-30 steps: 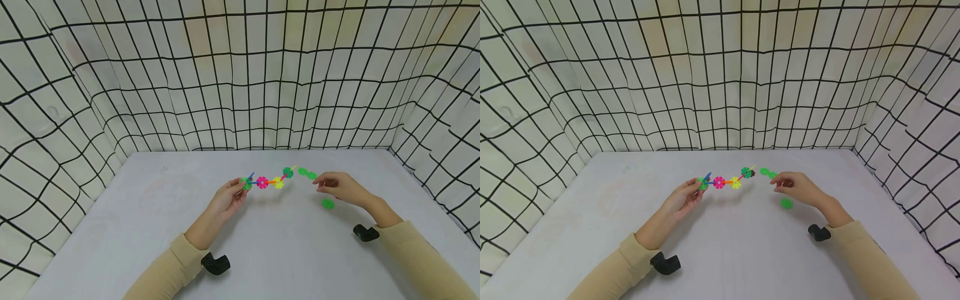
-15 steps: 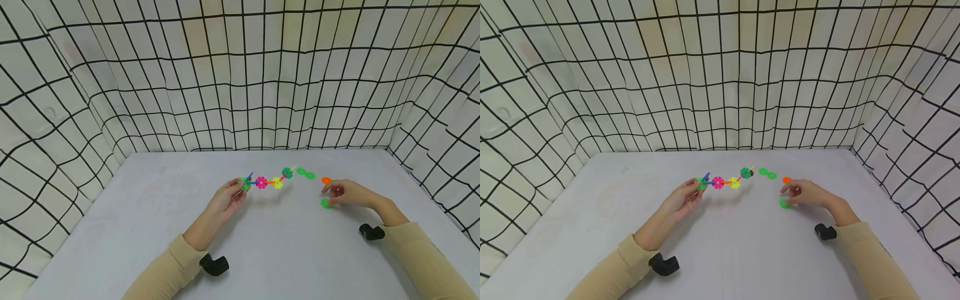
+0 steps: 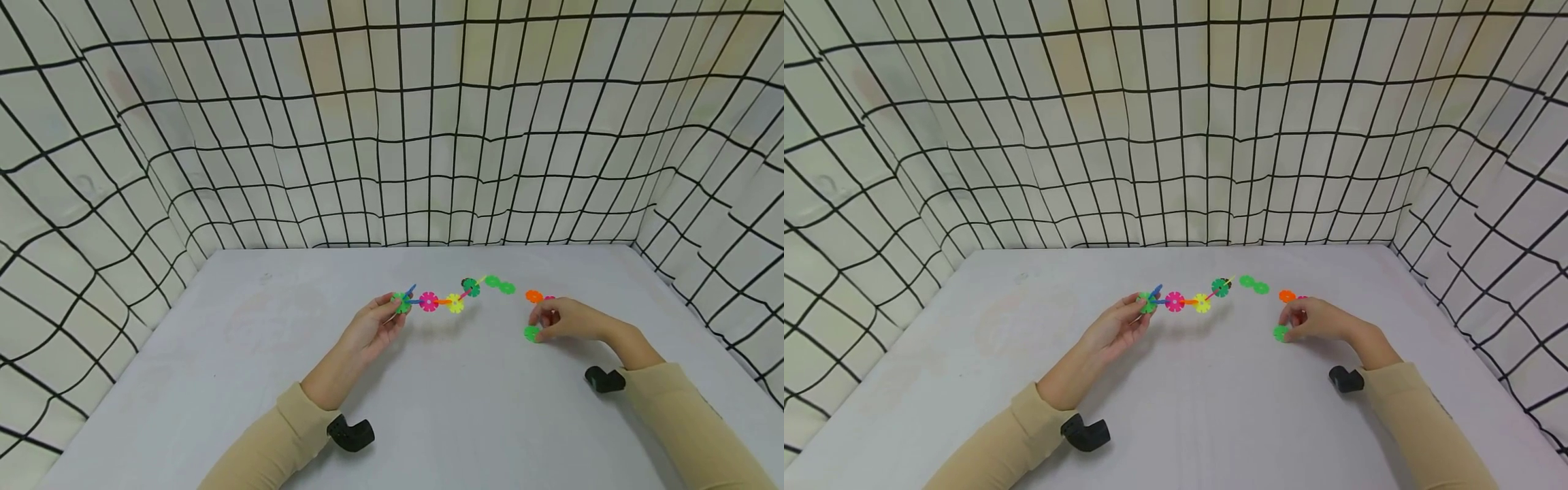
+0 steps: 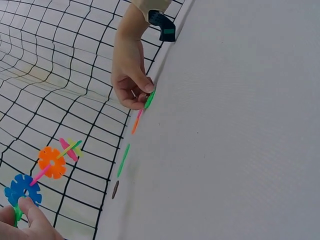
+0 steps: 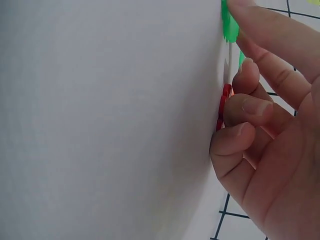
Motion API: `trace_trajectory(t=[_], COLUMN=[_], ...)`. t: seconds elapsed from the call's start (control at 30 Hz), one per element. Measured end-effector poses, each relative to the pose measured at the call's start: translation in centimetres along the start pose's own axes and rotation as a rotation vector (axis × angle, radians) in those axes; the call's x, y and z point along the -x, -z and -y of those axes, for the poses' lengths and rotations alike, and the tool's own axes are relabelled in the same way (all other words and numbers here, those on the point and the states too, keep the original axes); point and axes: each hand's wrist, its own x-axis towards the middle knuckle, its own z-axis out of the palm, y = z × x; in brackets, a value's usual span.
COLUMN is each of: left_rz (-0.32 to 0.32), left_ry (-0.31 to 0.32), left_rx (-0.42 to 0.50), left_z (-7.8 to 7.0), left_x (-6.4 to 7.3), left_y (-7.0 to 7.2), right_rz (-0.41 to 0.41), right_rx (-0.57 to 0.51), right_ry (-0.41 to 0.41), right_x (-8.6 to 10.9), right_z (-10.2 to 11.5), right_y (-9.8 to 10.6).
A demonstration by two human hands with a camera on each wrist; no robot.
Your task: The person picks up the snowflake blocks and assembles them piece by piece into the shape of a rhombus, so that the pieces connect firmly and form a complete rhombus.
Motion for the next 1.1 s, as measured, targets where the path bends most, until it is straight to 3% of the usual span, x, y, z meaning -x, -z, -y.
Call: trace_trajectory(t=[0.43, 0.87, 1.1], left_rz=[-0.015, 0.009, 0.015], left_ry=[-0.007, -0.001, 0.011], left_rx=[-0.003, -0.007, -0.009], left_z=[0.0, 0.2, 0.4], left_x=[0.1, 0.1, 0.2], left_y=[0.0, 0.1, 0.0], right_rz=[-0.015, -0.029, -0.048], right_rx=[0.012, -0.145, -0.149], right_ry=[0.042, 0.067, 0.089], right_x=[0.2, 0.7, 0.4], right_z=[0.7, 1.9, 3.5], right_y=[0.2, 1.2, 1.4])
